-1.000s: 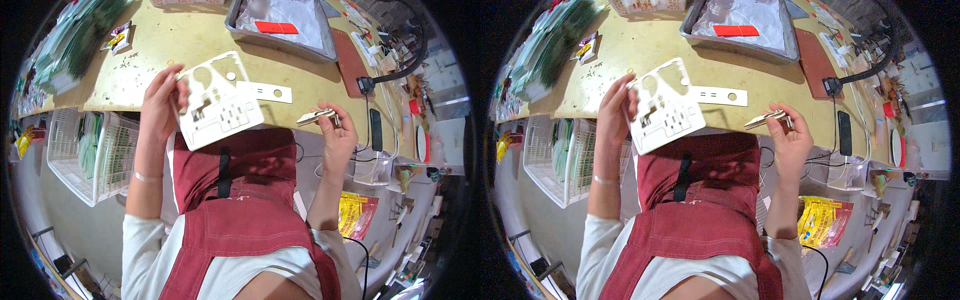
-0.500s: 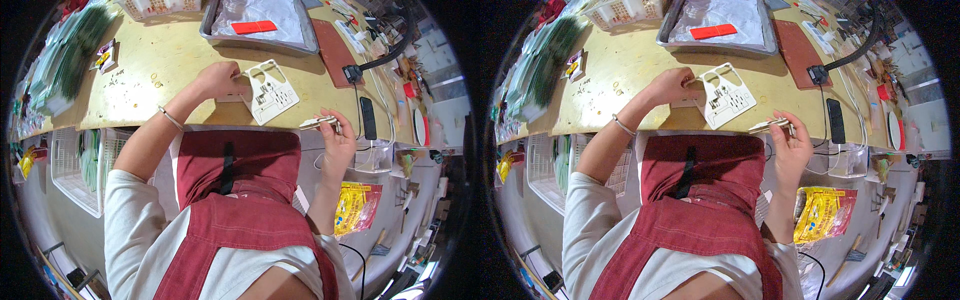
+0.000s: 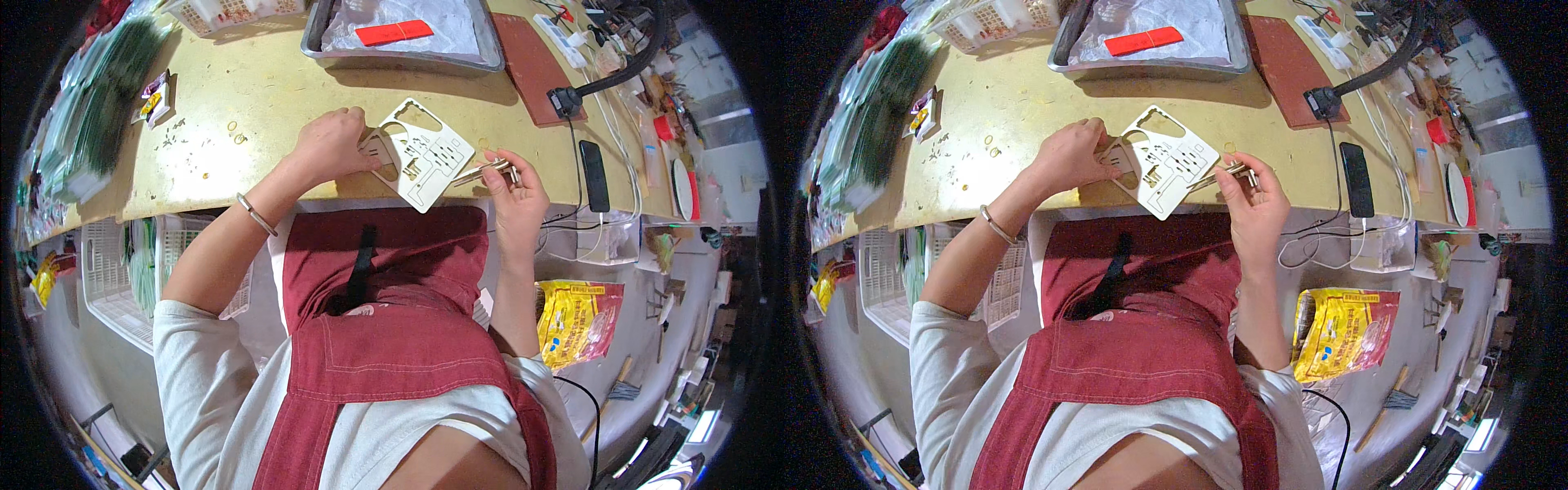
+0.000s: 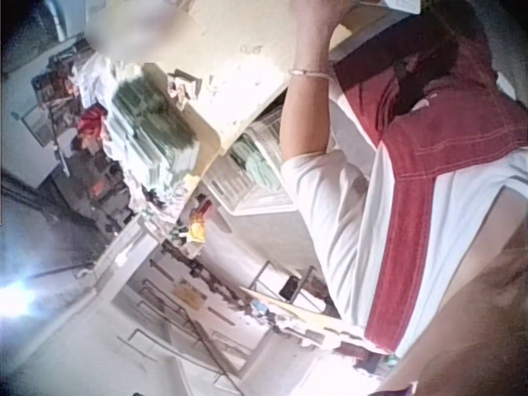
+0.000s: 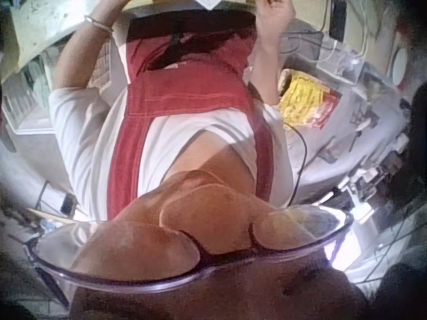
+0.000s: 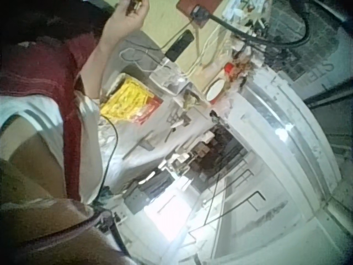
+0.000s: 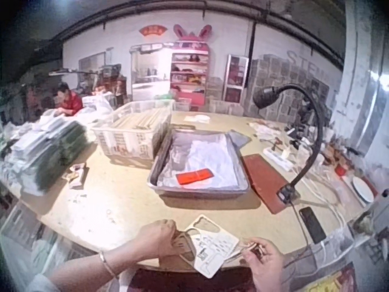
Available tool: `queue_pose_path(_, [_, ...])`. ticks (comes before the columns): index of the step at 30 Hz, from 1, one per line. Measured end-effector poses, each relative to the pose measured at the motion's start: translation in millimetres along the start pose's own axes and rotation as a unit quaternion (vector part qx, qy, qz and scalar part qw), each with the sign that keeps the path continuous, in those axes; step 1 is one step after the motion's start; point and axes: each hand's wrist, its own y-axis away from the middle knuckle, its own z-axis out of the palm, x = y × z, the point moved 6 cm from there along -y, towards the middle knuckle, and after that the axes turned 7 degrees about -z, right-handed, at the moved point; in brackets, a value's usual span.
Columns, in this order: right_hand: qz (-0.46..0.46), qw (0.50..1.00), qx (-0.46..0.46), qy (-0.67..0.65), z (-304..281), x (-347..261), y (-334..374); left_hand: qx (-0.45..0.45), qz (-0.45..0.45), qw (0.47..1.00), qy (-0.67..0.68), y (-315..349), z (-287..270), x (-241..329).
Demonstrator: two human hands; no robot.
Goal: The person assembles small mechanical components on a workbench. They handle a plastic template, a metal bracket, and circular parts, fitting them together by hand and occasionally referring to the template.
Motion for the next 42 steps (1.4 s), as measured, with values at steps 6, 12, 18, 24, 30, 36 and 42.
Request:
queue_pose_path(6, [0.007, 1.000, 0.009, -0.009, -9.8, 4.9, 6.8, -0.094, -0.026, 0.992, 0.084, -3.2, 7.5, -11.3])
queue_pose_path(12, [0.011, 1.000, 0.014, -0.008, -11.0, -5.8, 5.9, -0.184, -0.091, 0.935, 0.288, 5.6, 12.5, -28.7])
queue_pose_path(18, [-0.008, 1.000, -0.004, -0.014, 13.2, -25.2, -4.4, -0.183, -0.154, 0.831, 0.502, 30.6, 4.8, -41.6])
queue_pose_path(24, [-0.030, 0.994, -0.100, 0.045, 78.5, -46.7, -27.7, -0.163, -0.109, 0.725, 0.660, 39.3, 17.1, -26.6])
queue_pose_path(30, [-0.109, 0.957, -0.222, 0.154, 138.5, -34.0, -51.2, -0.171, -0.164, 0.582, 0.778, 38.3, 8.0, -22.0])
queue_pose_path(36, [-0.119, 0.947, -0.281, 0.098, 165.4, -41.6, -75.2, -0.156, -0.151, 0.590, 0.777, 16.5, -7.0, -28.9])
queue_pose_path(42, [-0.159, 0.931, -0.240, 0.226, 162.3, -118.0, -108.8, -0.216, -0.167, 0.541, 0.795, 6.1, -72.0, 8.2])
